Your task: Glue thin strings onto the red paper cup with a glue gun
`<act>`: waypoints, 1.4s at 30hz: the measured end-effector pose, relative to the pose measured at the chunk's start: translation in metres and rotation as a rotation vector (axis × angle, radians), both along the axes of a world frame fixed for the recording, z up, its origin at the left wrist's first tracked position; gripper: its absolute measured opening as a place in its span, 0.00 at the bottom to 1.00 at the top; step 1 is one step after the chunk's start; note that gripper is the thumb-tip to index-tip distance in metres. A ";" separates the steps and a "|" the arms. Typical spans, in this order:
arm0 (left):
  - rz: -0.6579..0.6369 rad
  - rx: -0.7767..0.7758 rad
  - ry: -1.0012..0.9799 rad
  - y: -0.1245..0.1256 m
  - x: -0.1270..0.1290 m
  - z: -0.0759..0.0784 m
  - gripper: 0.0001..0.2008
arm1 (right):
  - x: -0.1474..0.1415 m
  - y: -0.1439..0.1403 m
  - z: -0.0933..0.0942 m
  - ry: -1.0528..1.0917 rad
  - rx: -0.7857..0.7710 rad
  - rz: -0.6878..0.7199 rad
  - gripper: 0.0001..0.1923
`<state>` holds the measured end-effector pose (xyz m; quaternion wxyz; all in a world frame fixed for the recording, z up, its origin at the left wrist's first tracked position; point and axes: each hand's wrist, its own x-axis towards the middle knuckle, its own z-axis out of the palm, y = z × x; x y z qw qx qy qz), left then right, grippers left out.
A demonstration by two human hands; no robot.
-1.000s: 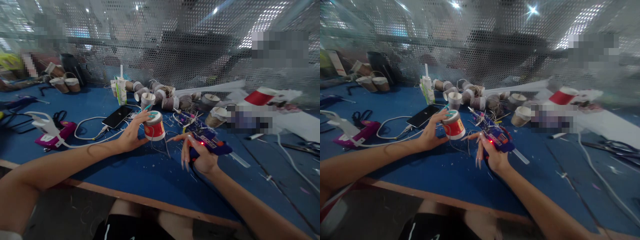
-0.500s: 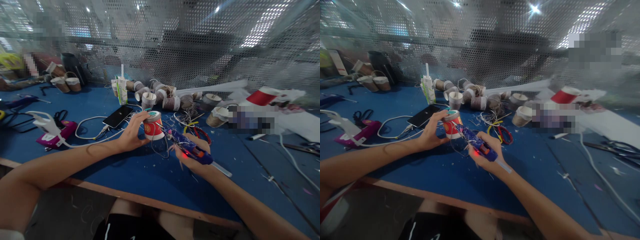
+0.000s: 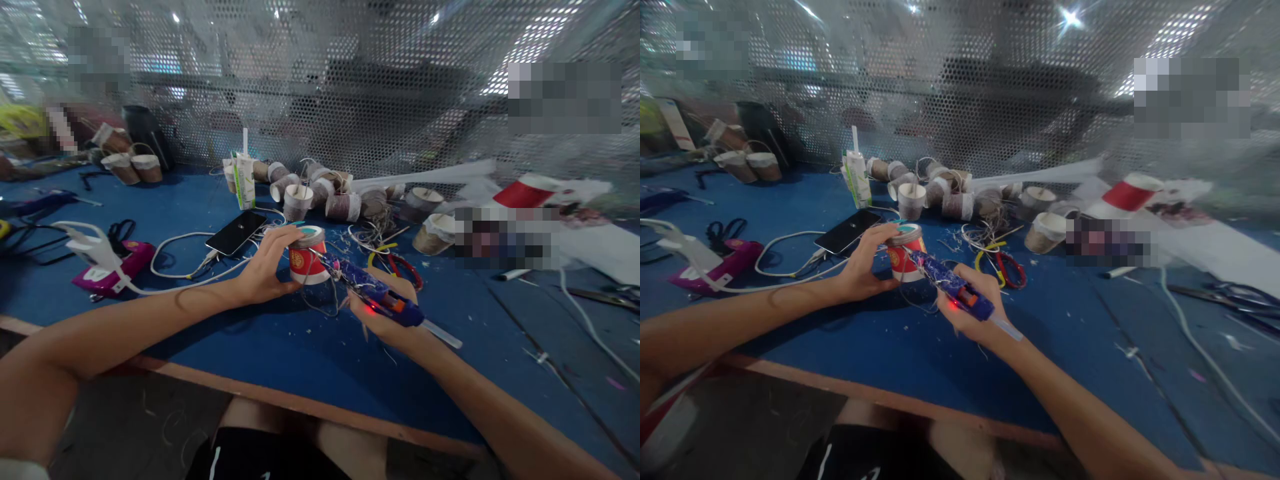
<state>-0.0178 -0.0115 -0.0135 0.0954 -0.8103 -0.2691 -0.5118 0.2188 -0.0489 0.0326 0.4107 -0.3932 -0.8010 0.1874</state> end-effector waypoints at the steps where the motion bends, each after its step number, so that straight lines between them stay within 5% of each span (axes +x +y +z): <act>1: 0.002 0.002 0.003 0.000 0.000 0.000 0.36 | 0.000 0.000 0.001 -0.003 0.001 -0.005 0.11; 18: -0.043 -0.038 -0.014 0.001 -0.003 0.000 0.39 | -0.003 -0.003 0.012 -0.040 -0.065 -0.050 0.13; 42: -0.089 -0.042 -0.063 0.001 -0.003 -0.001 0.38 | 0.002 0.008 -0.002 0.135 -0.099 -0.126 0.15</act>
